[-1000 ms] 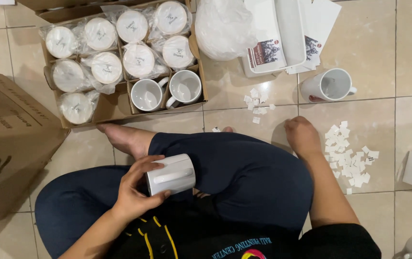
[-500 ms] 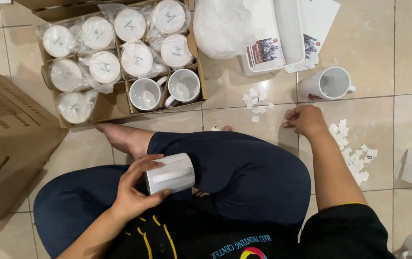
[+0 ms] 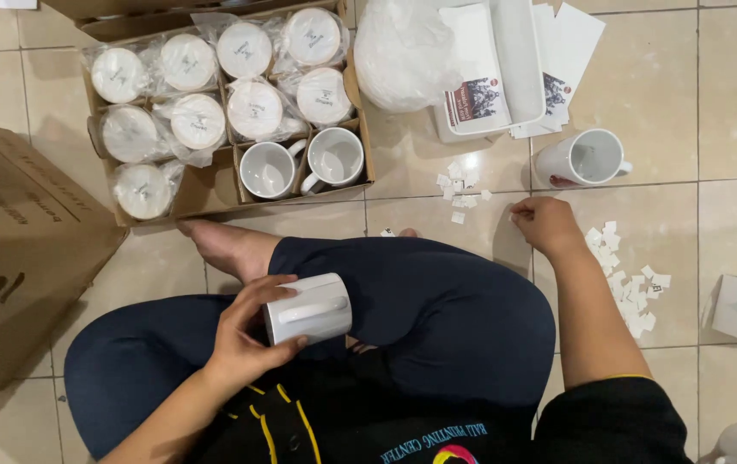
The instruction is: The person sits on the floor and peels small stickers from a sheet, applying them to the surface of white mugs. They also handle printed cards and place items into a cardboard box.
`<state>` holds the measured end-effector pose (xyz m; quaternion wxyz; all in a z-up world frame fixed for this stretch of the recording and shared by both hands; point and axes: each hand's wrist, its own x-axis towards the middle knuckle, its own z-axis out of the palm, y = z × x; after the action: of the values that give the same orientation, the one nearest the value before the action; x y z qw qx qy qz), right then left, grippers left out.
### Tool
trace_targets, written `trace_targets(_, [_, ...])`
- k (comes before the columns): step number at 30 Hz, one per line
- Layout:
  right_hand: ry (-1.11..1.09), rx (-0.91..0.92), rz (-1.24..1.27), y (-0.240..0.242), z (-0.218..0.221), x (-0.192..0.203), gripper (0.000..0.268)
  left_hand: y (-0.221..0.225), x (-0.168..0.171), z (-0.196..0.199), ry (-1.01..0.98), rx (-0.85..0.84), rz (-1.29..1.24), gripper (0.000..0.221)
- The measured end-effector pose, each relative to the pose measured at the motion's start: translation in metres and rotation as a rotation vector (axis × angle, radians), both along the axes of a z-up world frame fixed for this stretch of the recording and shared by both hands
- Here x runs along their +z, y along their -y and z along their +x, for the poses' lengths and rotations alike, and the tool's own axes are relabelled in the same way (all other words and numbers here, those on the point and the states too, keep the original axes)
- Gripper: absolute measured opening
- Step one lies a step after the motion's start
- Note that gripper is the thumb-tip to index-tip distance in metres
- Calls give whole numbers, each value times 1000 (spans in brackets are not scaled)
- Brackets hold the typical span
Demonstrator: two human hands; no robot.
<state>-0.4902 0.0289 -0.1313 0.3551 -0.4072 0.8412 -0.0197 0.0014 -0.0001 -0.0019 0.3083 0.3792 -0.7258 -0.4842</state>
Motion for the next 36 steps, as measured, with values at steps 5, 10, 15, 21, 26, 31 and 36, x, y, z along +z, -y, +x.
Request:
trace_targets(5, [-27,126,-297,-23,2,-22,24,-1,17,-8,-57,43,90,52])
trace_targets(10, [-78,262,-475,-39,-3,-48,31,3,60,-36,-108,-55,7,51])
trace_targets(15, [-126,90,-638,-54,21,11,30,-1,82,-71,-214,-328,-315,46])
trace_targets(21, [267,-440,-831,-94,82,146,21,-20,63,-84,-155,-516,-615,37])
trace_targets(26, [591,-452,-815,-132,130,211,28,-30,62,-82,-89,-495,-701,37])
trace_targets(31, [960,-472,-709,-144,171,218,45,-35,64,-79,-61,-495,-777,29])
trace_targets(36, [852,-602,-463,-137,197,219,42,-39,63,-77,-59,-483,-789,35])
